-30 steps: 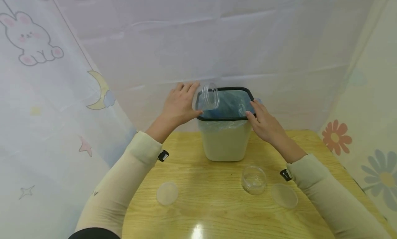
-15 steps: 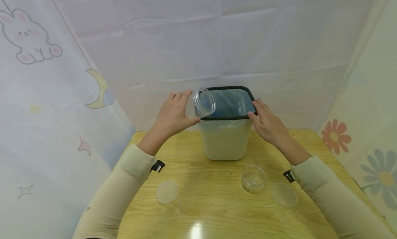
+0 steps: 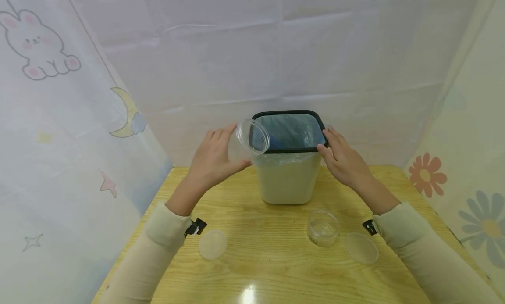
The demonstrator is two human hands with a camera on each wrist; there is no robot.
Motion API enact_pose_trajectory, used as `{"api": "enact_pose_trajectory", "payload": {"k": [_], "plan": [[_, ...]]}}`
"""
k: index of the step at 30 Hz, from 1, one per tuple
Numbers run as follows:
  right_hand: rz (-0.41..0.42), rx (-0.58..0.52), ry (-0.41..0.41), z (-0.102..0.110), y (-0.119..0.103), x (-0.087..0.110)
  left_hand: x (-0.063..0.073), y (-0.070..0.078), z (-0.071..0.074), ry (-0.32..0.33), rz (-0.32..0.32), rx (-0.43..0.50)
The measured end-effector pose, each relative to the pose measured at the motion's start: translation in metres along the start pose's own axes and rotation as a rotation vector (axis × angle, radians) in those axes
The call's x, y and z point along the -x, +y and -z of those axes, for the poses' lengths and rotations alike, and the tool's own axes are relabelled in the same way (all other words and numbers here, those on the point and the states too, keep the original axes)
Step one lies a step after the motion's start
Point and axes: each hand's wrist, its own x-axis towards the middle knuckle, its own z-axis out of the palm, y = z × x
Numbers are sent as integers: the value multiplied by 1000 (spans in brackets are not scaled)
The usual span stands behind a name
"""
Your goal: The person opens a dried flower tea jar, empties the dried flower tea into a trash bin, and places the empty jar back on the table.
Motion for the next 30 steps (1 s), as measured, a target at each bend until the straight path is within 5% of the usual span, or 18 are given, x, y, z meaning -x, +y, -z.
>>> {"api": "enact_pose_trajectory", "payload": {"k": [17, 24, 30], "plan": [[-2, 3, -9, 2, -2, 3, 29, 10, -18, -20, 53, 177], [1, 8, -25, 2, -3, 3, 44, 13, -36, -19, -12, 322], [-1, 18, -44, 1, -3, 0, 59, 20, -55, -69, 8, 386]]}}
